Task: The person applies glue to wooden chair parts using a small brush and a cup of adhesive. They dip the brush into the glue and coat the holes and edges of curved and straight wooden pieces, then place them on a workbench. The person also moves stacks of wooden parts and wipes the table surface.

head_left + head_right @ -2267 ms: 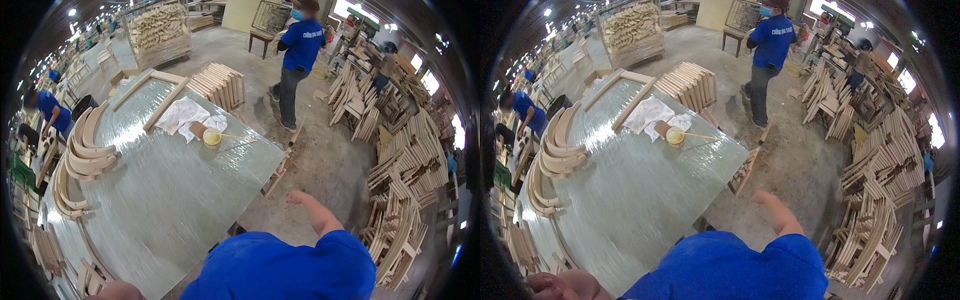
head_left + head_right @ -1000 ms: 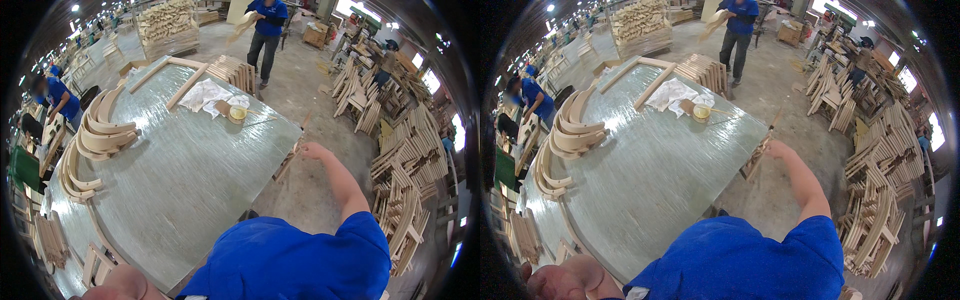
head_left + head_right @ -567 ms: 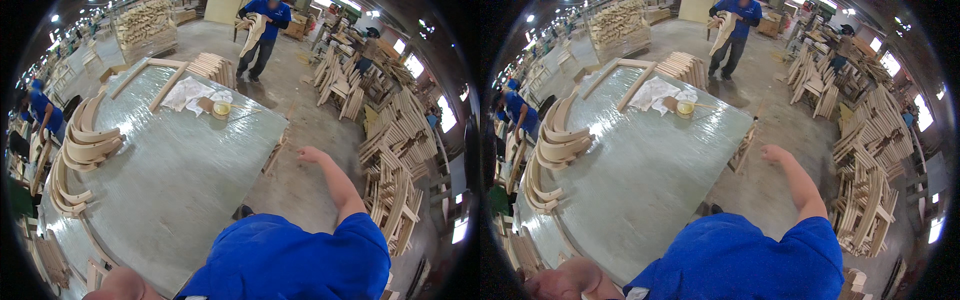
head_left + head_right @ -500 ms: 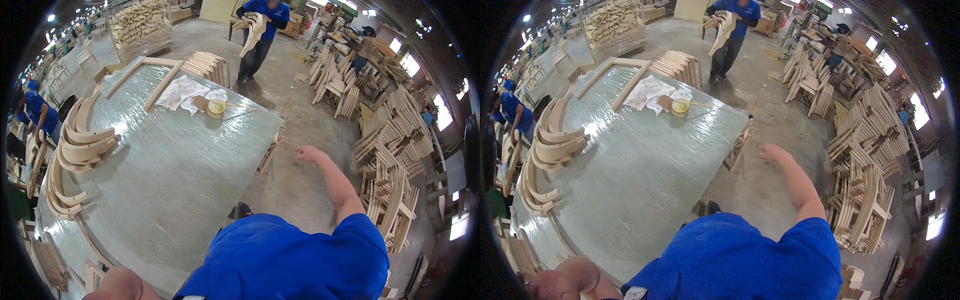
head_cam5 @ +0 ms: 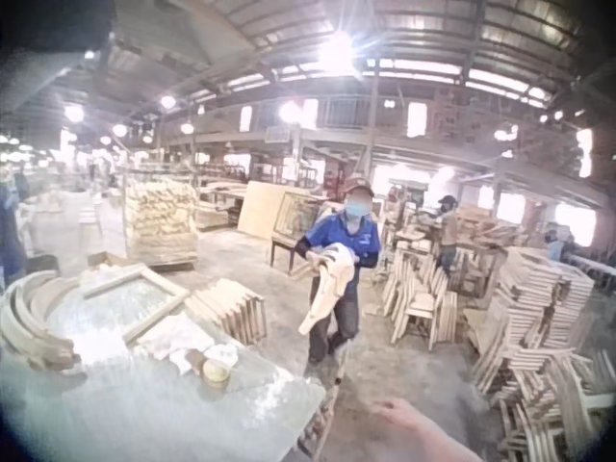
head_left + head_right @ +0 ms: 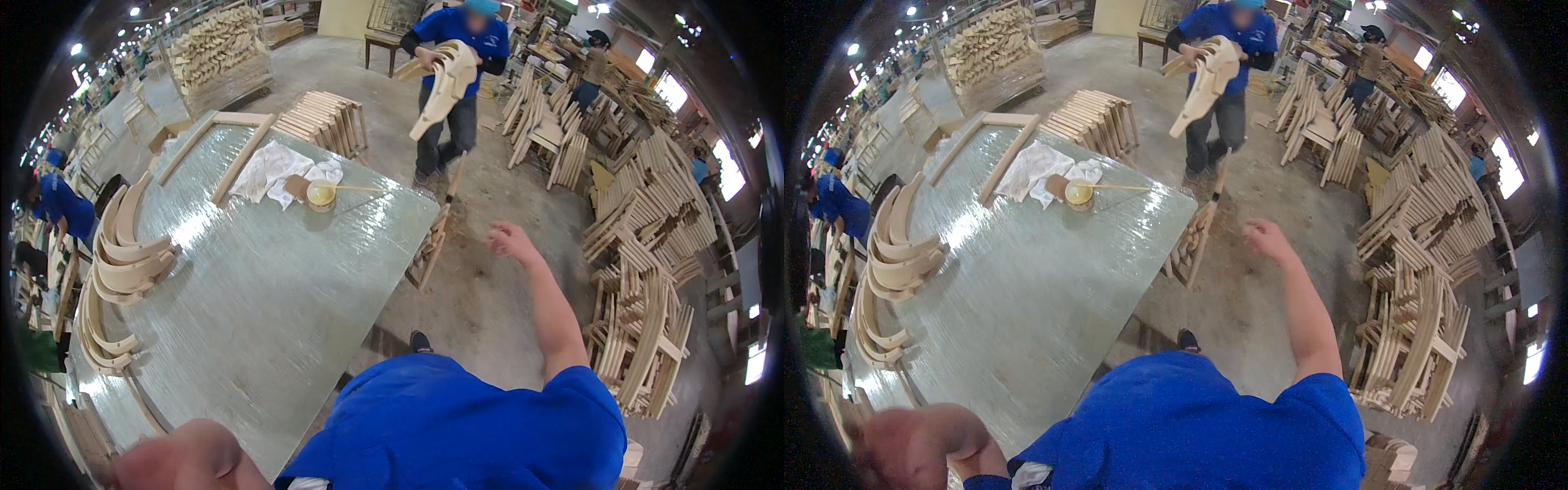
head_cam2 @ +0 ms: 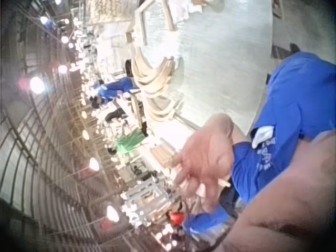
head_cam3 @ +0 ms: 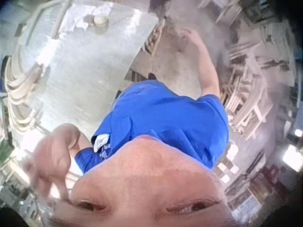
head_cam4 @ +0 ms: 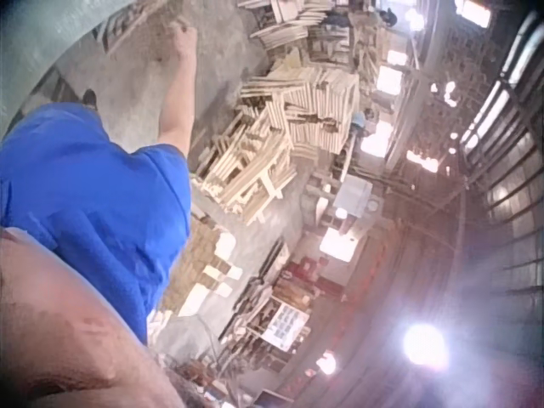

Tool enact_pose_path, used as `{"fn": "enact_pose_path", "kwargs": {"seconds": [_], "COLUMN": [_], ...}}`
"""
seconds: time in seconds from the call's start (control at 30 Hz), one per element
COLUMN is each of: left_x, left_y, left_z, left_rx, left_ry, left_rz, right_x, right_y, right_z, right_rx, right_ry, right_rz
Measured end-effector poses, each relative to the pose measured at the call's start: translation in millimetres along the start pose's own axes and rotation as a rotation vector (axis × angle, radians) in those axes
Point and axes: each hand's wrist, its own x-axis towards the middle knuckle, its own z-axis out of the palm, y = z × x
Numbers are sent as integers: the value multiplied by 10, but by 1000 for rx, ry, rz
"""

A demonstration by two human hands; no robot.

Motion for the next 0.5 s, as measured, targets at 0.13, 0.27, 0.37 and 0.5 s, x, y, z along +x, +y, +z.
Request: {"fn": "enact_pose_path", "kwargs": {"seconds": [0.13, 0.27, 0.37, 0.5], "left_x": [-862, -1544, -2201, -2868], "left_y": [31, 179, 211, 322], "left_z": [572, 1738, 2345, 3133], "left_rx": [-148, -477, -558, -568], "left_ry": [-338, -823, -1108, -1392], "left_rz": [-622, -1333, -1369, -1372], "right_x": [298, 627, 864, 1099], "right_y": [-124, -85, -307, -361], "right_z": [-472, -1043, -1246, -1379], "right_rx": [577, 1026, 1180, 1250], "right_ry": [64, 14, 14, 69], "right_rz": [-57, -151, -161, -85]}}
